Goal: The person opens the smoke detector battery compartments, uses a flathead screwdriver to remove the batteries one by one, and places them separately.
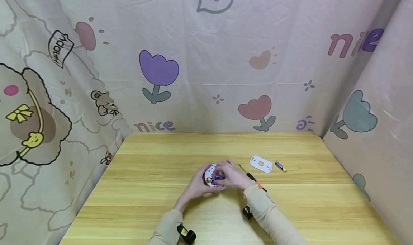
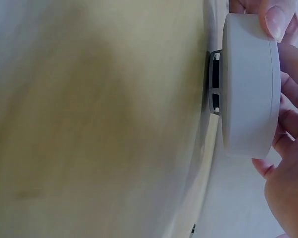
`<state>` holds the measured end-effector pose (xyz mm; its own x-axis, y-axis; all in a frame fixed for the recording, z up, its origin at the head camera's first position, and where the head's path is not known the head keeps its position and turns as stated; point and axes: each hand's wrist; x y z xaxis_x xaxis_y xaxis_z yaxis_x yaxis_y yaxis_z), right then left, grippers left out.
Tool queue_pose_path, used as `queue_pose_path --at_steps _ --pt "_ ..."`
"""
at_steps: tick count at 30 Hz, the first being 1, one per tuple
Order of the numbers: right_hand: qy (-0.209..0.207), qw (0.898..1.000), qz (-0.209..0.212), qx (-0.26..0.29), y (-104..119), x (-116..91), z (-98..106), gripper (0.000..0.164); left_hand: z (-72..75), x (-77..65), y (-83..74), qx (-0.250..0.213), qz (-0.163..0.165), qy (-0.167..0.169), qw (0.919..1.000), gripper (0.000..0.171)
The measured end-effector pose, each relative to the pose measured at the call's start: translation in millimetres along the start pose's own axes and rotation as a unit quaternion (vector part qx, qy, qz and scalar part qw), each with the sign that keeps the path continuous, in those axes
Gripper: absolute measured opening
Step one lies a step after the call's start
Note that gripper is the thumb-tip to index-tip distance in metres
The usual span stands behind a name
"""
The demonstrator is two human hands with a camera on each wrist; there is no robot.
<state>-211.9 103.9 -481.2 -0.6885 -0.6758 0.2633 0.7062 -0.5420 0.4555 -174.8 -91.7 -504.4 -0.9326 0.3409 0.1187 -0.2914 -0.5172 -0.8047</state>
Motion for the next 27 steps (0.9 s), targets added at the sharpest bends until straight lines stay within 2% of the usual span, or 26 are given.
queue_pose_path --at_steps 8,12,18,21,27 --pt "-0.008 0.999 0.011 0.032 -5.9 -1.8 2.5 0.015 0.2 0.7 -0.2 0.0 0.003 -0.001 1.0 0.103" --pt "-0.014 0.997 -0.006 0.074 -8.4 -4.4 8.4 0.013 -0.9 1.0 0.0 -0.003 0.007 -0.005 1.0 0.103" --pt "0.001 0.981 -0.034 0.192 -14.3 -8.4 14.9 0.007 -0.9 1.0 -0.7 -0.001 0.013 -0.002 0.9999 0.104" --pt "-0.007 0.975 -0.048 0.218 -16.5 -11.3 17.1 0.007 -0.2 0.9 -1.4 -0.003 0.021 0.0 0.9998 0.104" --pt "-0.034 0.962 -0.105 0.251 -22.2 -20.8 20.8 0.012 0.3 1.0 -2.0 -0.003 0.026 -0.003 0.9997 0.105"
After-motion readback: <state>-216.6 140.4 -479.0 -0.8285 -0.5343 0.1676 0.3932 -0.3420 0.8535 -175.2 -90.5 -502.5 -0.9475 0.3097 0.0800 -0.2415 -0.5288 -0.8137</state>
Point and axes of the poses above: each hand's wrist, its own x-axis towards the middle knuckle, its own z-axis out of the back of the hand, y = z × x, and after that the axes turned 7 degrees about x, right-handed
